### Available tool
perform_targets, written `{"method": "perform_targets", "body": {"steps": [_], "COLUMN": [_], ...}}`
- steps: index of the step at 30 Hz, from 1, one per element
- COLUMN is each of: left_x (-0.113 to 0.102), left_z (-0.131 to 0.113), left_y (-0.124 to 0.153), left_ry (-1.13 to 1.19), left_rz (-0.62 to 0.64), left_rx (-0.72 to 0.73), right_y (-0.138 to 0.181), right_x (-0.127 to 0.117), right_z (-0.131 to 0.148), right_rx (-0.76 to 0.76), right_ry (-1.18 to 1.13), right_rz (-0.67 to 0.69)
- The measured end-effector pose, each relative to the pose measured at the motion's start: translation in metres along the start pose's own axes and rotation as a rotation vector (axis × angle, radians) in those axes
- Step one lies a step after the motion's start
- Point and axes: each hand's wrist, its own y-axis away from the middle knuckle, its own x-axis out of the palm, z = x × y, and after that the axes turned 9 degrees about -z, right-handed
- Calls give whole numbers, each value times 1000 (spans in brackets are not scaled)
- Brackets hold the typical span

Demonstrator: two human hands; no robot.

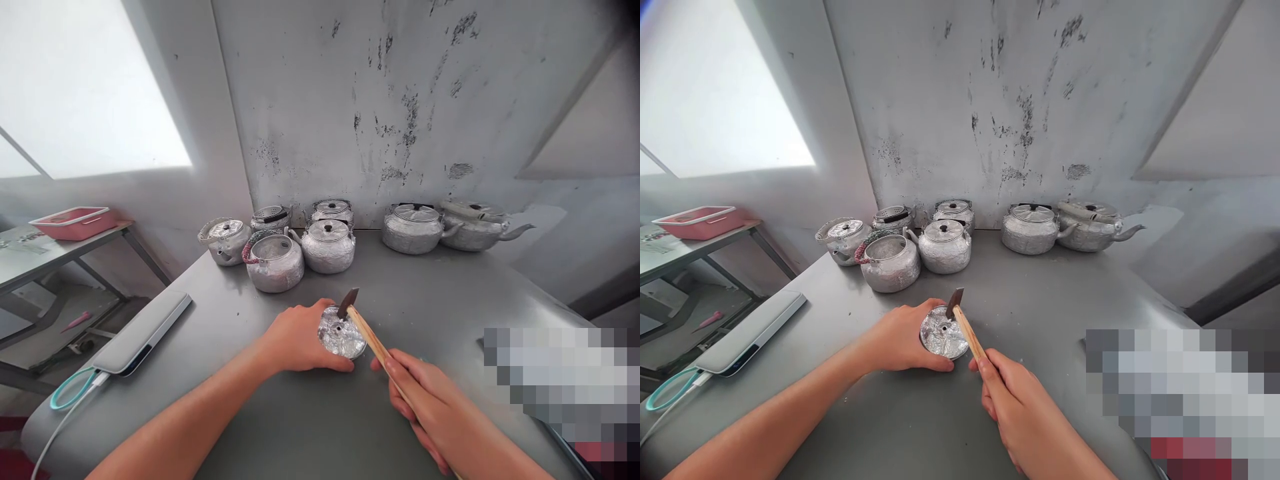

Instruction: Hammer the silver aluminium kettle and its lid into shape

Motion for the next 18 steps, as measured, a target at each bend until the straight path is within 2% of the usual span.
{"method": "perform_targets", "body": {"steps": [7, 18], "left_x": [1, -8], "left_z": [2, 8], "left_y": [1, -1], "left_ry": [-108, -23], "left_rz": [-7, -14], "left_rx": [39, 57], "right_y": [-2, 2], "right_x": [-1, -6], "right_z": [-5, 8], "right_rx": [16, 32], "right_ry": [2, 22], "right_rz": [6, 1]}}
